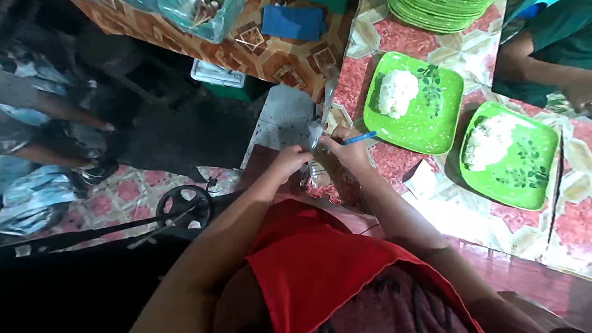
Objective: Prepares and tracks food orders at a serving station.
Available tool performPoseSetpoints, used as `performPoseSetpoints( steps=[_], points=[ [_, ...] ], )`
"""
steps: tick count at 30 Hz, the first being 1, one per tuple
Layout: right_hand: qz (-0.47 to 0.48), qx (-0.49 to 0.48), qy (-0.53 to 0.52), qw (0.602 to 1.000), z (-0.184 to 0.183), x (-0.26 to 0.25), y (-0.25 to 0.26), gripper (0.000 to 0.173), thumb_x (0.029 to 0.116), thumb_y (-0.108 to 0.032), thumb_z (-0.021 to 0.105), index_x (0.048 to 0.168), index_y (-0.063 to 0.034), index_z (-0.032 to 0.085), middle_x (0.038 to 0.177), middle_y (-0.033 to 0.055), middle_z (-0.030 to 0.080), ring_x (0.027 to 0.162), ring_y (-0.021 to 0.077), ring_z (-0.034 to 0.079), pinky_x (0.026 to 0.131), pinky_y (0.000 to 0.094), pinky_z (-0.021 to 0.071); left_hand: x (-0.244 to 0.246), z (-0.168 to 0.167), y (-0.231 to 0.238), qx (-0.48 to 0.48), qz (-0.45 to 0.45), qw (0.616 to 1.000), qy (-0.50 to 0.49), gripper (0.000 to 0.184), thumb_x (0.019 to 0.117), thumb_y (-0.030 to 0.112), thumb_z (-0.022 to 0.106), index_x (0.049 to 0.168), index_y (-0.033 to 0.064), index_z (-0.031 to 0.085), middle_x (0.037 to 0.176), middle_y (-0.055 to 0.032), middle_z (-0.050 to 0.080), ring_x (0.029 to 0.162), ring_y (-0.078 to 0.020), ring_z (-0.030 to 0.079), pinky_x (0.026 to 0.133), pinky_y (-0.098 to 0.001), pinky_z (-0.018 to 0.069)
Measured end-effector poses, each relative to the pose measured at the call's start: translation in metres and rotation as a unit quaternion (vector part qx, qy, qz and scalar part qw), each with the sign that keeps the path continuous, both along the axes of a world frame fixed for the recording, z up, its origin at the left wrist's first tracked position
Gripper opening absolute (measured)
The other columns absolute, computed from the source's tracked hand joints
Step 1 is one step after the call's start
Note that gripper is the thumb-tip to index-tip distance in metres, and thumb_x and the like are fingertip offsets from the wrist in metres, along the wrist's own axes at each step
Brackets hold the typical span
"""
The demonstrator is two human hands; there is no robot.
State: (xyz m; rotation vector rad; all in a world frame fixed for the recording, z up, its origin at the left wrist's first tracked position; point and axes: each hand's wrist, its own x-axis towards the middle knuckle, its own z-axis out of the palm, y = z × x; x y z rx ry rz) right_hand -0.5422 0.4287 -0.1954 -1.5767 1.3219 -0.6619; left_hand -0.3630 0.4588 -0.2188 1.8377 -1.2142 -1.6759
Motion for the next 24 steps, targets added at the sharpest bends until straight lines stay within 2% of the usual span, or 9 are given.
performPoseSetpoints(
  steps=[2, 5, 10, 13, 15, 18, 22, 24],
  points=[
    [-0.002, -0.096, -0.014, 0.995, -0.03, -0.003, -0.003, 0.029, 0.0965, -0.021, 0.07, 0.077, -0.0008, 0.062, 0.065, 0.0011, 0.058, 0.057, 0.004, 0.054, 0.059, 0.0233, 0.0488, -0.001, 0.0, -0.001, 0.003, 0.002, 1.0, 0.002, 0.028, 0.1005, 0.02, 0.063, 0.119, -0.0008, 0.066, 0.119, -0.0207, 0.065, 0.114, -0.0315, 0.061, 0.1, -0.0564, 0.0469],
    [-0.001, -0.14, -0.036, 0.99, -0.046, -0.004, -0.003, 0.029, 0.0963, -0.017, 0.068, 0.073, -0.0022, 0.06, 0.063, -0.0018, 0.052, 0.056, 0.0005, 0.048, 0.056, 0.0192, 0.0425, -0.001, -0.003, -0.003, 0.003, -0.006, 1.0, -0.005, 0.028, 0.0996, 0.021, 0.065, 0.117, -0.0001, 0.066, 0.115, -0.0192, 0.066, 0.11, -0.0299, 0.062, 0.098, -0.0556, 0.0481],
    [0.021, -0.169, 0.005, 0.985, -0.047, -0.002, -0.002, 0.029, 0.0963, -0.017, 0.066, 0.073, -0.0011, 0.063, 0.066, 0.0034, 0.058, 0.06, 0.0064, 0.053, 0.06, 0.0258, 0.0455, -0.001, -0.007, -0.005, -0.006, -0.017, 1.0, -0.018, 0.024, 0.0979, 0.019, 0.065, 0.114, 0.0013, 0.067, 0.108, -0.0165, 0.067, 0.103, -0.027, 0.063, 0.093, -0.0531, 0.0497],
    [0.025, -0.188, 0.018, 0.982, -0.05, 0.0, -0.003, 0.03, 0.0958, -0.018, 0.067, 0.071, -0.0009, 0.062, 0.066, 0.0042, 0.058, 0.06, 0.0079, 0.053, 0.06, 0.0274, 0.0458, -0.001, -0.006, -0.006, -0.006, -0.023, 0.999, -0.021, 0.023, 0.098, 0.019, 0.065, 0.114, 0.0024, 0.068, 0.11, -0.0162, 0.068, 0.105, -0.0272, 0.063, 0.094, -0.0537, 0.0496],
    [0.027, -0.186, 0.028, 0.982, -0.046, 0.0, 0.0, 0.03, 0.096, -0.018, 0.067, 0.072, -0.0004, 0.062, 0.066, 0.006, 0.059, 0.06, 0.0105, 0.054, 0.059, 0.0298, 0.0463, -0.001, -0.005, -0.006, 0.0, -0.027, 0.999, -0.023, 0.024, 0.0984, 0.019, 0.064, 0.116, 0.0027, 0.067, 0.113, -0.017, 0.067, 0.108, -0.0281, 0.063, 0.095, -0.0546, 0.0488],
    [0.04, -0.146, 0.05, 0.987, -0.014, 0.001, 0.021, 0.03, 0.1003, -0.013, 0.066, 0.076, 0.0005, 0.056, 0.07, 0.0122, 0.055, 0.06, 0.0199, 0.053, 0.056, 0.0346, 0.0476, -0.002, -0.005, -0.005, 0.004, -0.019, 1.0, -0.017, 0.025, 0.0981, 0.019, 0.064, 0.117, 0.0028, 0.068, 0.114, -0.0172, 0.068, 0.109, -0.028, 0.063, 0.096, -0.0545, 0.049],
    [0.04, -0.126, 0.074, 0.988, 0.001, 0.005, 0.024, 0.027, 0.1001, -0.012, 0.066, 0.078, 0.0016, 0.056, 0.071, 0.0135, 0.057, 0.06, 0.0209, 0.054, 0.056, 0.0346, 0.0482, -0.002, -0.004, -0.004, -0.002, -0.009, 1.0, -0.014, 0.022, 0.0977, 0.018, 0.065, 0.114, 0.003, 0.069, 0.112, -0.017, 0.068, 0.107, -0.0278, 0.063, 0.095, -0.0542, 0.0494],
    [0.048, -0.119, 0.078, 0.989, 0.001, 0.005, 0.02, 0.027, 0.0999, -0.011, 0.065, 0.079, 0.0037, 0.058, 0.072, 0.015, 0.058, 0.061, 0.0214, 0.055, 0.058, 0.0351, 0.0491, -0.002, -0.004, -0.003, -0.006, -0.014, 1.0, -0.01, 0.024, 0.0987, 0.017, 0.064, 0.116, 0.0005, 0.068, 0.114, -0.019, 0.067, 0.109, -0.0294, 0.063, 0.097, -0.0547, 0.0492]
  ],
)
